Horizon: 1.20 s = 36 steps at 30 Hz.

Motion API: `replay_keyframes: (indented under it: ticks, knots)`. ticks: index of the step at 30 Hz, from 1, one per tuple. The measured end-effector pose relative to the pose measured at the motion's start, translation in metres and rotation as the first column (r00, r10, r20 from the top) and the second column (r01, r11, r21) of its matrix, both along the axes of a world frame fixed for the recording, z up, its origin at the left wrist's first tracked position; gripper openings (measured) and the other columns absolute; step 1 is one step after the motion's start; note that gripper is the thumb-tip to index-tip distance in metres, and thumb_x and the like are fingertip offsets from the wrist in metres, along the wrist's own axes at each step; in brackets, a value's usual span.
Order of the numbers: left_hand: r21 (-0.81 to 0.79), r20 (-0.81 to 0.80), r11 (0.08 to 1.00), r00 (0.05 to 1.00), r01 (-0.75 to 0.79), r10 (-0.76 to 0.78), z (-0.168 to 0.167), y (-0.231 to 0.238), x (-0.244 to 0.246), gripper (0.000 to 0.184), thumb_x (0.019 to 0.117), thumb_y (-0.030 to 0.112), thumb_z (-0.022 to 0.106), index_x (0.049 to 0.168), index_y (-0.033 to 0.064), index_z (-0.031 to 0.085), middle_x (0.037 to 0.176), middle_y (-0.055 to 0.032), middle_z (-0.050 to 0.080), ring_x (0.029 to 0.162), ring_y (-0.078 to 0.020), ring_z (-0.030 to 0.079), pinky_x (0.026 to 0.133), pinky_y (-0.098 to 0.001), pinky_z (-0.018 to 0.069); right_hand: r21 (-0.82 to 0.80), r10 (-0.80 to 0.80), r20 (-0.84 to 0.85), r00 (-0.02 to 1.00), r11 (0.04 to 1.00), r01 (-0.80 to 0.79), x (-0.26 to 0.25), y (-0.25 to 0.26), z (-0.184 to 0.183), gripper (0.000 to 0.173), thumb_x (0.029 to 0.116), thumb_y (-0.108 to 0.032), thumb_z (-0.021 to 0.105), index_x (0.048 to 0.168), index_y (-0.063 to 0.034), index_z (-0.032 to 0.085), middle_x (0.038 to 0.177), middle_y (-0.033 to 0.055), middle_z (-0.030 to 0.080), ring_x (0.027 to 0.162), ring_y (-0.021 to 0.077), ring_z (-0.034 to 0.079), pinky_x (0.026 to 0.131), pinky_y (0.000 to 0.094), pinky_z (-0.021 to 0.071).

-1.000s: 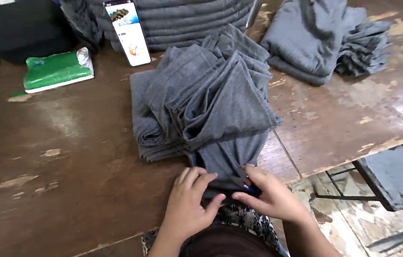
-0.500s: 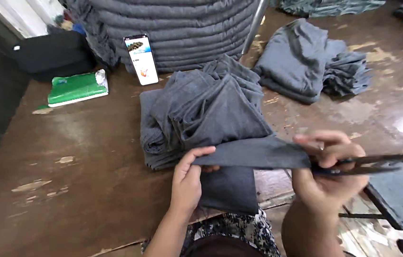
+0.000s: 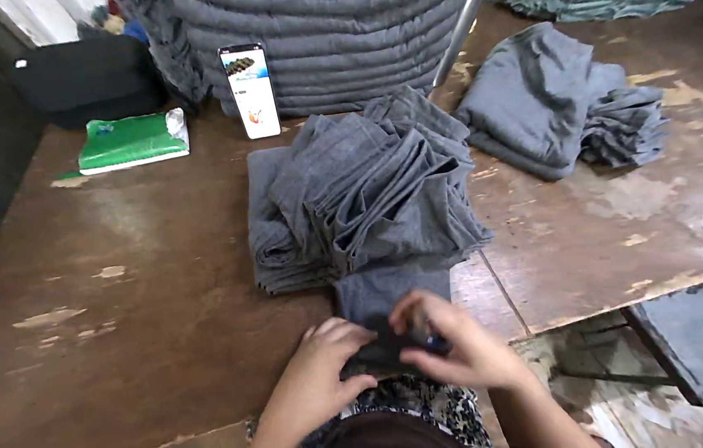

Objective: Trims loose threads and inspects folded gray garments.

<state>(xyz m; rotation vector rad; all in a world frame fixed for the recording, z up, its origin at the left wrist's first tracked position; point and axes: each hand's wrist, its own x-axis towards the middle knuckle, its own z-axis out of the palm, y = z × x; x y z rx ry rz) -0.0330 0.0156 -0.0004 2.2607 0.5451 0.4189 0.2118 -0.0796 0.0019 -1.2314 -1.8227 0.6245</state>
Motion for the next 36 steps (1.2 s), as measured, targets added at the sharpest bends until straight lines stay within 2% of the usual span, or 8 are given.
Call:
replay_keyframes:
  ticks: [4, 14, 20, 23, 26, 30, 33, 36]
  knots:
    - [0.071, 0.123, 0.992, 0.988, -0.106, 0.096, -0.017, -0.011, -0.004, 0.017, 0.0935, 0.018, 0.069, 0.107, 0.0122, 0.077, 0.103, -0.0007, 0.075, 0.109, -0.0148, 0.066, 0.100, -0.0284, 0.0510, -0.049, 0.077, 0.077, 0.994, 0.996, -0.073, -0.014, -0.019, -0.029, 0.020, 0.0913, -0.023, 0.069, 0.095, -0.0043, 0.064, 0.090, 0.0095, 0.065, 0.084, 0.0198, 0.061, 0.079, 0.0349, 0.0506]
    - [0.216, 0.206, 0.952, 0.963, -0.217, 0.173, -0.021, -0.019, 0.008, 0.018, 0.0950, 0.015, 0.064, 0.104, 0.0140, 0.080, 0.095, -0.0037, 0.070, 0.099, -0.0127, 0.064, 0.092, -0.0194, 0.0507, 0.116, 0.035, -0.175, 0.984, 0.993, -0.015, -0.010, -0.023, -0.005, 0.012, 0.0910, -0.012, 0.060, 0.090, -0.0074, 0.050, 0.084, 0.0084, 0.057, 0.079, 0.0133, 0.058, 0.073, 0.0238, 0.0492]
    - [0.173, 0.207, 0.921, 0.927, -0.348, 0.311, -0.021, -0.025, 0.020, 0.022, 0.0924, 0.009, 0.061, 0.106, 0.0079, 0.078, 0.109, -0.0097, 0.071, 0.103, -0.0132, 0.068, 0.094, -0.0210, 0.0534, 0.243, -0.150, -0.243, 0.958, 0.947, 0.210, -0.015, -0.002, 0.009, 0.012, 0.0916, -0.007, 0.060, 0.090, -0.0065, 0.049, 0.088, 0.0065, 0.057, 0.078, 0.0053, 0.056, 0.069, 0.0148, 0.0468]
    - [0.025, 0.234, 0.924, 0.900, -0.383, 0.367, -0.017, -0.024, 0.025, 0.027, 0.0930, 0.006, 0.059, 0.115, -0.0005, 0.073, 0.107, -0.0110, 0.075, 0.099, -0.0112, 0.072, 0.092, -0.0223, 0.0555, 0.279, -0.441, -0.064, 0.895, 0.853, 0.440, -0.024, 0.015, -0.004, 0.011, 0.0921, -0.006, 0.059, 0.085, -0.0010, 0.053, 0.091, 0.0116, 0.058, 0.079, 0.0081, 0.056, 0.070, 0.0146, 0.0470]
    - [-0.429, 0.402, 0.861, 0.796, -0.272, 0.452, -0.015, -0.025, 0.027, 0.039, 0.0946, -0.003, 0.058, 0.133, -0.0118, 0.055, 0.109, -0.0078, 0.071, 0.094, -0.0042, 0.069, 0.083, -0.0202, 0.0580, 0.028, -0.485, 0.139, 0.863, 0.873, 0.487, -0.036, 0.022, -0.019, 0.017, 0.0918, -0.014, 0.060, 0.093, 0.0030, 0.063, 0.098, 0.0173, 0.063, 0.076, 0.0172, 0.061, 0.065, 0.0283, 0.0531]
    - [-0.735, 0.515, 0.678, 0.643, -0.009, 0.567, -0.022, -0.029, 0.021, 0.035, 0.0961, 0.006, 0.067, 0.130, 0.0116, 0.061, 0.118, 0.0018, 0.071, 0.104, -0.0088, 0.069, 0.091, -0.0285, 0.0586, 0.055, -0.341, -0.034, 0.940, 0.938, 0.342, -0.039, 0.012, -0.027, 0.021, 0.0923, -0.018, 0.064, 0.097, 0.0022, 0.058, 0.103, 0.0147, 0.059, 0.085, 0.0081, 0.056, 0.073, 0.0158, 0.0484]
    - [-0.660, 0.557, 0.751, 0.646, -0.037, 0.522, -0.025, -0.032, 0.020, 0.042, 0.0897, 0.002, 0.073, 0.126, 0.0215, 0.069, 0.123, 0.0070, 0.070, 0.106, -0.0061, 0.070, 0.091, -0.0259, 0.0599, 0.188, -0.208, -0.099, 0.973, 0.957, 0.223, -0.043, 0.005, -0.023, 0.020, 0.0913, -0.013, 0.066, 0.101, -0.0005, 0.053, 0.120, 0.0174, 0.059, 0.106, 0.0116, 0.062, 0.090, 0.0193, 0.0530]
    - [-0.569, 0.534, 0.801, 0.656, -0.188, 0.533, -0.023, -0.034, 0.023, 0.027, 0.0883, 0.009, 0.077, 0.112, 0.0215, 0.078, 0.108, 0.0113, 0.074, 0.098, 0.0002, 0.069, 0.086, -0.0186, 0.0584, 0.246, -0.086, -0.098, 0.991, 0.963, 0.108, -0.054, 0.003, -0.013, 0.020, 0.0918, -0.008, 0.068, 0.096, -0.0051, 0.049, 0.133, 0.0186, 0.058, 0.122, 0.0199, 0.059, 0.103, 0.0295, 0.0501]
